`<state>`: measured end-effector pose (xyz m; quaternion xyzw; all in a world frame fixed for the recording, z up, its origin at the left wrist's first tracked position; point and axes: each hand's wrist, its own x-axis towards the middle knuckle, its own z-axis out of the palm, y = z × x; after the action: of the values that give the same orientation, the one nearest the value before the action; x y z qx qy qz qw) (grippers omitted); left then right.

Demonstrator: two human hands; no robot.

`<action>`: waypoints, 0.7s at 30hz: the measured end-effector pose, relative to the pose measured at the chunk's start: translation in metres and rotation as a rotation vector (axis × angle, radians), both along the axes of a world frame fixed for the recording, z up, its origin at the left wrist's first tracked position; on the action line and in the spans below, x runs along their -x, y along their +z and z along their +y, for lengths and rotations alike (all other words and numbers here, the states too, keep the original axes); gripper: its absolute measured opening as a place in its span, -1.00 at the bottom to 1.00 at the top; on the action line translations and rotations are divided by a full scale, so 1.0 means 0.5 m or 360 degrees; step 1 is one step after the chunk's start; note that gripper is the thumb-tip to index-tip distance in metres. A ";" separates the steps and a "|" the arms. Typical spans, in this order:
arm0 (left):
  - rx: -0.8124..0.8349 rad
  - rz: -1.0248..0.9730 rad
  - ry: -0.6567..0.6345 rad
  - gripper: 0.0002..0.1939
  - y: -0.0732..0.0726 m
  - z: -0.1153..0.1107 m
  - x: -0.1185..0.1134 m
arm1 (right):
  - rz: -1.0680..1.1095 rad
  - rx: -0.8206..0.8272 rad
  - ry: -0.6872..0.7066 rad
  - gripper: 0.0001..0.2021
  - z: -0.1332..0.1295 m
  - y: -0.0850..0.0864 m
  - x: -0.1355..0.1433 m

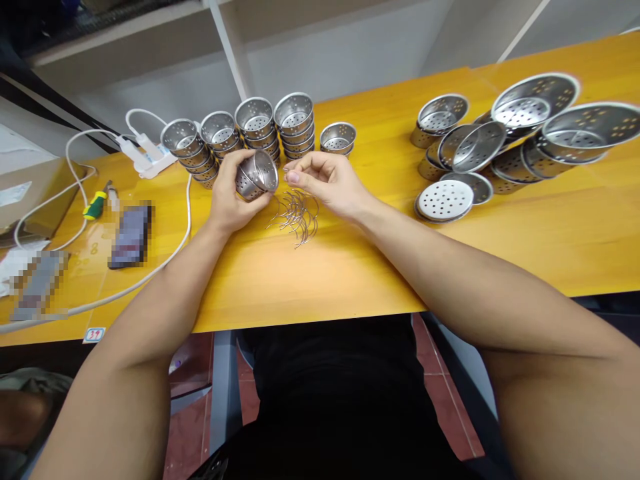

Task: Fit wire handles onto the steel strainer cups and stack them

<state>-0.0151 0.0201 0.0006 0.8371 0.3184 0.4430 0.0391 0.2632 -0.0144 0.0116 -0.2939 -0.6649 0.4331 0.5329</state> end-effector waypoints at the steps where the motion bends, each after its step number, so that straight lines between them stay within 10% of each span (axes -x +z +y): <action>1: 0.0017 -0.0035 0.0028 -0.10 -0.004 0.004 0.004 | -0.0090 -0.0062 -0.0039 -0.37 0.005 -0.006 -0.008; 7: 0.0118 0.0002 0.0030 -0.05 -0.010 0.002 0.005 | -0.0723 -0.0382 -0.0085 -0.44 0.011 -0.033 -0.034; 16: 0.0074 0.0164 -0.0229 -0.10 0.013 -0.037 -0.032 | -0.0318 -0.0253 0.0060 -0.14 -0.020 -0.011 0.012; 21: 0.0079 0.0121 -0.0146 0.17 -0.001 -0.013 -0.023 | -0.0357 -0.0339 -0.0422 -0.17 0.015 0.041 -0.061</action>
<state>-0.0034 0.0138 -0.0001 0.8659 0.2918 0.4005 0.0681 0.2936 -0.0070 0.0321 -0.3673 -0.7175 0.2510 0.5359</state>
